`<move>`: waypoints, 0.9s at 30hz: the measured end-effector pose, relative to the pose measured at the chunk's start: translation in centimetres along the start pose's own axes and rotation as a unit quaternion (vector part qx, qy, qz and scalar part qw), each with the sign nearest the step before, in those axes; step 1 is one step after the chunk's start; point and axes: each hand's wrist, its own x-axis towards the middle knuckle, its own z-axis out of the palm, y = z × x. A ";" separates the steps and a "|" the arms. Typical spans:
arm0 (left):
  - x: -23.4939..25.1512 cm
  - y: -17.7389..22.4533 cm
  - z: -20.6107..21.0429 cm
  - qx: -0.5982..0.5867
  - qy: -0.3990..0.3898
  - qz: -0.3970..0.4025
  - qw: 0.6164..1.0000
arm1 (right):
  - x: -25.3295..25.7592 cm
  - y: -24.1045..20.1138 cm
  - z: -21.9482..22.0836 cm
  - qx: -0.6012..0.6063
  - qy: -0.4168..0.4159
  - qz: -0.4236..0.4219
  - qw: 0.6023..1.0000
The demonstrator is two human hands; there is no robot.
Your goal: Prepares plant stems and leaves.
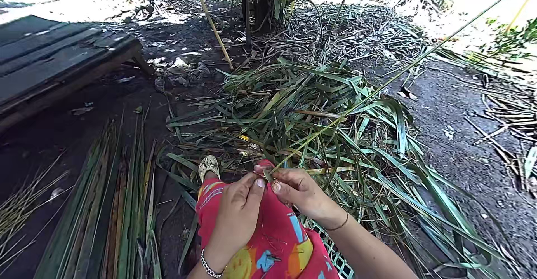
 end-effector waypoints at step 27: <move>-1.7 -0.3 -7.3 0.087 -0.076 -0.087 0.989 | -1.1 -2.3 -4.8 0.121 0.062 0.018 0.991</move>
